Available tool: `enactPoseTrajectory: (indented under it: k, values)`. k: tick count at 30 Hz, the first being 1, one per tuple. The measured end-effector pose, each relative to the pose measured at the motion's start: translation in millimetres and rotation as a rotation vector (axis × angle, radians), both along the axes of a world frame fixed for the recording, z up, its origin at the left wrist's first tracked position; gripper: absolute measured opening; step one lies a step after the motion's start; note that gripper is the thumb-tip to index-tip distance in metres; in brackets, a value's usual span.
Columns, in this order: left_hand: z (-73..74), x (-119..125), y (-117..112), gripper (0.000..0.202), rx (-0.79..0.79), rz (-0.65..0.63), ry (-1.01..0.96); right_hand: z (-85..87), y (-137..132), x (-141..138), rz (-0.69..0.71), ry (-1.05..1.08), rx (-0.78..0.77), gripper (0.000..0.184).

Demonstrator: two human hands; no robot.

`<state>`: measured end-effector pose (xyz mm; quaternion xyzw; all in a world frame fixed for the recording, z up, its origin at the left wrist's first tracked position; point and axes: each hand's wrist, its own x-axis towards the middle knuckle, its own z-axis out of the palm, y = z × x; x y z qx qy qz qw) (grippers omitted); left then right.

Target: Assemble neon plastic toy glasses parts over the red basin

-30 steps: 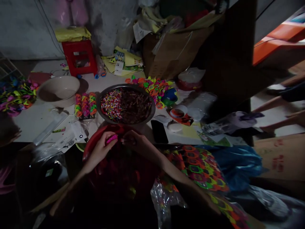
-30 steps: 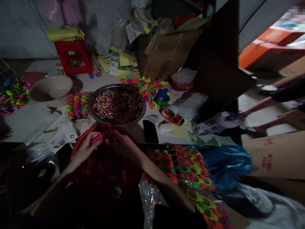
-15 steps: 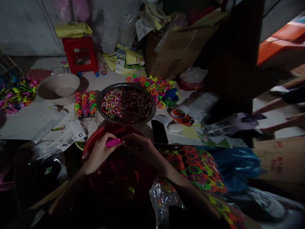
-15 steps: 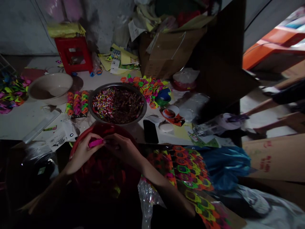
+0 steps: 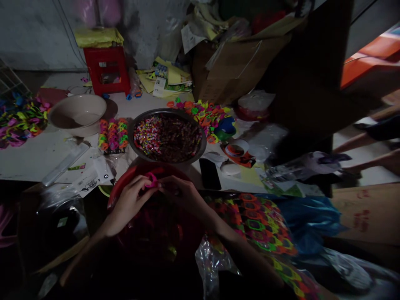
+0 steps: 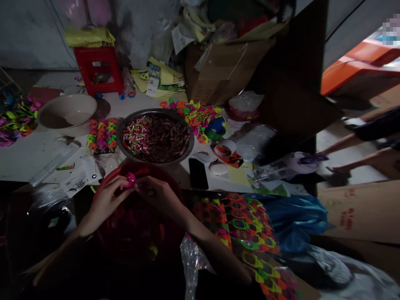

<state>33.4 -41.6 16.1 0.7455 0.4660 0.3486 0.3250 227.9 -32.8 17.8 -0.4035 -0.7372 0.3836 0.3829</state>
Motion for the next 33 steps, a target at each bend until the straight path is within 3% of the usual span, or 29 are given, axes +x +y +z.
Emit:
enactPoseTrajectory:
  k: [7,13,21,26,30,33]
  values:
    - [0.7,-1.9,-0.3,0.01,0.055,0.099,0.078,5.0,-2.4,2.6,-0.022,-0.105,0.168,0.016]
    - [8.8,-1.3,-3.8,0.01,0.123,0.062,0.125,14.4,-2.8,4.4,-0.008,-0.28,0.35,0.018]
    - [11.6,6.3,-5.0,0.013,0.307,0.044,0.42,21.5,-7.1,4.7,-0.001,-0.43,0.491,0.019]
    - [9.2,5.9,-4.9,0.013,0.501,0.06,0.633,18.4,-5.7,3.7,0.011,-0.408,0.42,0.013]
    - [-4.4,-3.7,7.2,0.019,0.762,0.051,0.57,14.8,-0.1,5.8,0.023,-0.424,0.358,0.013]
    - [-13.7,-5.8,20.1,0.018,0.7,-0.01,0.586,8.5,5.9,9.5,0.038,-0.42,0.315,0.017]
